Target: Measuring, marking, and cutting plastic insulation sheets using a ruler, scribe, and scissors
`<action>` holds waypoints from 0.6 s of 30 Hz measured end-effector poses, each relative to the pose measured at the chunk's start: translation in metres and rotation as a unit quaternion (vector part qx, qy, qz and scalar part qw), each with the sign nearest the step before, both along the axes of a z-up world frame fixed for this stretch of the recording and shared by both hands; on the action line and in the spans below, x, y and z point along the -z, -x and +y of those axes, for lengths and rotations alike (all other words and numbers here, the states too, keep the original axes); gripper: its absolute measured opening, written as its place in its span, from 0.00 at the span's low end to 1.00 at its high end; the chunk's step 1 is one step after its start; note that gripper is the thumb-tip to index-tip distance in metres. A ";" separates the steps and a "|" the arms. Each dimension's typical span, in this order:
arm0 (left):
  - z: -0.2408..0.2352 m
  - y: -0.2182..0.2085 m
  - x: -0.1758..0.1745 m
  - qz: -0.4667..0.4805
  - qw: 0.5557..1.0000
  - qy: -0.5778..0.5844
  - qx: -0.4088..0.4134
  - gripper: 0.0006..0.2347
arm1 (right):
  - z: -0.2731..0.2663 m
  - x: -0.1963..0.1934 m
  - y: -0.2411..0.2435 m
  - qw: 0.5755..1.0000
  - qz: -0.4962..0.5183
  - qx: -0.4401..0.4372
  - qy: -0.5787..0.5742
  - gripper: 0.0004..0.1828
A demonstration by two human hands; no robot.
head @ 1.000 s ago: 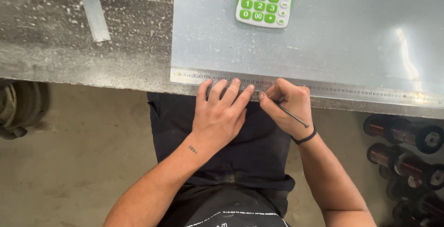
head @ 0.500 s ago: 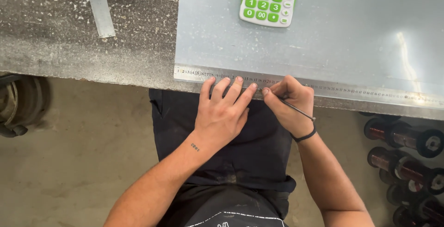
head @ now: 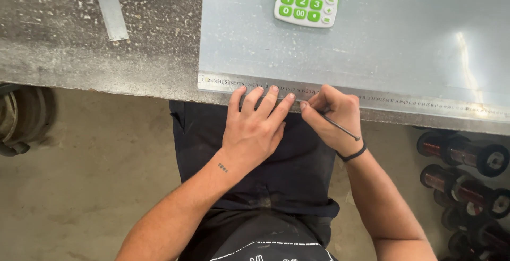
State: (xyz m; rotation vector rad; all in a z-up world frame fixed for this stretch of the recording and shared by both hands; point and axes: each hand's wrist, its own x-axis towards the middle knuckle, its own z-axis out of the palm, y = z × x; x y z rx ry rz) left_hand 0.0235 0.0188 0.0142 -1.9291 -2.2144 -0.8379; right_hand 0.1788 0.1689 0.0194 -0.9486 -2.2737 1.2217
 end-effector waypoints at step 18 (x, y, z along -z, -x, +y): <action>-0.001 -0.002 0.003 0.007 1.000 -0.009 -0.006 0.25 | 0.063 -0.036 0.042 0.932 -0.031 -0.089 -0.349 0.16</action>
